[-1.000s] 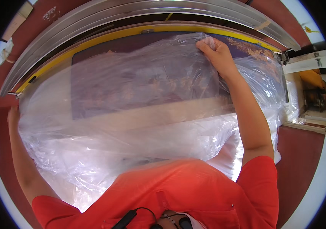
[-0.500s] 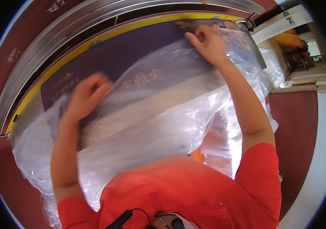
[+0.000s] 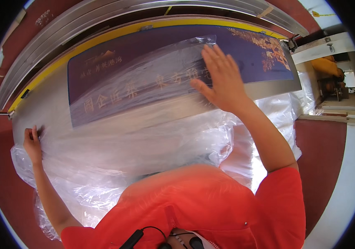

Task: The person wraps a large, flat sign with a transparent plastic sheet. They repeatedly lift the plastic, smooth it over the surface, and adjust the edges to ensure full coverage of the sign.

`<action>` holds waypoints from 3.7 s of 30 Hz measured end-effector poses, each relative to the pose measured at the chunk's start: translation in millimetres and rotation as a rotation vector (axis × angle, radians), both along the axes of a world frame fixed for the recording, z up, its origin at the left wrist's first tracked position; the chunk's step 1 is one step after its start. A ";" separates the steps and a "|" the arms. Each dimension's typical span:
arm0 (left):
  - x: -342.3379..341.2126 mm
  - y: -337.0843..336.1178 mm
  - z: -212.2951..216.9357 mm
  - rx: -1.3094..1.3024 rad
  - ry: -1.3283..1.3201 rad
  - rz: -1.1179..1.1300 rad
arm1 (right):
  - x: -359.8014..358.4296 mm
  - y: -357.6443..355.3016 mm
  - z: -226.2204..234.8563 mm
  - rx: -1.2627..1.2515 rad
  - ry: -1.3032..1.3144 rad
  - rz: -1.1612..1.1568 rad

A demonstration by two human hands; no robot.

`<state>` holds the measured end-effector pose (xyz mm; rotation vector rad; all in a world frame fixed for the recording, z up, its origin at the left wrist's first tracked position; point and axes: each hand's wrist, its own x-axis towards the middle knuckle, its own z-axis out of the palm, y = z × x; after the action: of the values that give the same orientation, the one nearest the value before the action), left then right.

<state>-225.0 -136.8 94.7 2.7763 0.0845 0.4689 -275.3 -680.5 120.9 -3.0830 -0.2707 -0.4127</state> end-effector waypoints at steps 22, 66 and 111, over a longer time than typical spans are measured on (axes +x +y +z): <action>-4.4 -39.1 61.0 -1.594 -0.123 0.198 | 84.8 -25.8 -26.8 1.411 -0.172 -0.339; -322.0 130.8 -223.0 -0.721 1.070 0.597 | 123.9 -94.0 26.9 1.267 0.040 -0.163; -162.9 -61.1 46.7 0.004 1.311 0.260 | -195.1 -313.0 -253.5 -0.197 0.706 -0.631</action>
<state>-388.0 -197.9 141.5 2.5607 0.7102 -1.3185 -470.4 -993.5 -132.6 -3.1685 0.7155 0.7472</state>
